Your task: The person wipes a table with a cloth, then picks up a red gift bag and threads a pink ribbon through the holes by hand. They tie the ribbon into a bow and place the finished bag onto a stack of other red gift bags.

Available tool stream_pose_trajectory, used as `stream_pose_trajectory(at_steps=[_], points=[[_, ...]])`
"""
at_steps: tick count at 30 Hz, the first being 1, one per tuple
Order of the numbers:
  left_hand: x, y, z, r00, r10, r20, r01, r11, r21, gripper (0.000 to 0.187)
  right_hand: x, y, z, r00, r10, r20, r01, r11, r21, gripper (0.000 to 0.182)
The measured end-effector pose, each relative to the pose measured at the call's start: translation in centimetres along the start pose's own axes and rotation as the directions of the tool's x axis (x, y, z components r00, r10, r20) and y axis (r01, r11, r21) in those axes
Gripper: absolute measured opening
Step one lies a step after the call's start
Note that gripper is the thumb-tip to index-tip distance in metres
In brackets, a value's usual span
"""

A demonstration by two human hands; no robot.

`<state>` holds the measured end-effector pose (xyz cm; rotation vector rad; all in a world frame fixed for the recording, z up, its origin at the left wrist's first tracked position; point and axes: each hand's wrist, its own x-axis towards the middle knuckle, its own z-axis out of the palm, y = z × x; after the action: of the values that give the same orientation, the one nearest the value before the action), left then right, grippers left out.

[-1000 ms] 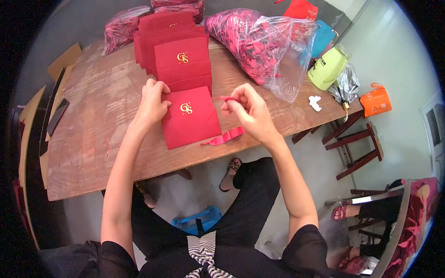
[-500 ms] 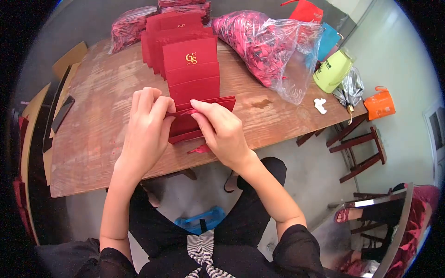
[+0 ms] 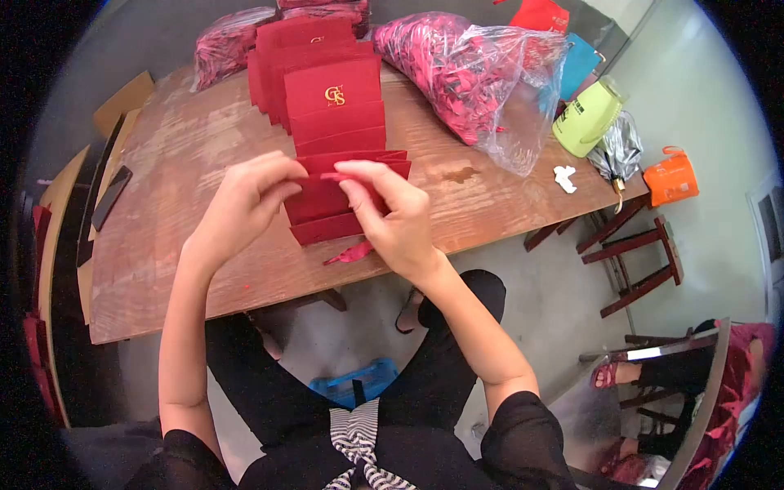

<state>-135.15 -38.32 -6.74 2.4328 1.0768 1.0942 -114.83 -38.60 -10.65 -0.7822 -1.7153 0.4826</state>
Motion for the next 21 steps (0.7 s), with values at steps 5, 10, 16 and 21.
stream_pose_trajectory(at_steps=[5, 10, 16, 21], points=[[-0.6, -1.2, 0.0, 0.931, -0.354, 0.093, 0.359, 0.833, -0.421, 0.012, -0.1, -1.0, 0.2, 0.990, 0.109, -0.086, -0.099, 0.989, 0.111, 0.013], [-1.5, -0.5, 0.4, 0.885, -0.425, 0.189, 0.454, 0.703, -0.547, 0.013, -0.9, -1.2, 1.9, 0.988, -0.016, -0.155, 0.004, 0.997, -0.073, 0.010], [-2.1, -0.4, 0.9, 0.880, -0.437, 0.188, 0.455, 0.659, -0.600, 0.015, -1.1, -1.5, 2.5, 0.992, -0.043, -0.119, 0.022, 0.985, -0.172, 0.011], [-2.4, -0.7, 1.3, 0.892, -0.419, 0.169, 0.428, 0.665, -0.612, 0.015, -1.3, -1.7, 2.8, 0.993, -0.090, -0.077, 0.073, 0.976, -0.206, 0.012]])
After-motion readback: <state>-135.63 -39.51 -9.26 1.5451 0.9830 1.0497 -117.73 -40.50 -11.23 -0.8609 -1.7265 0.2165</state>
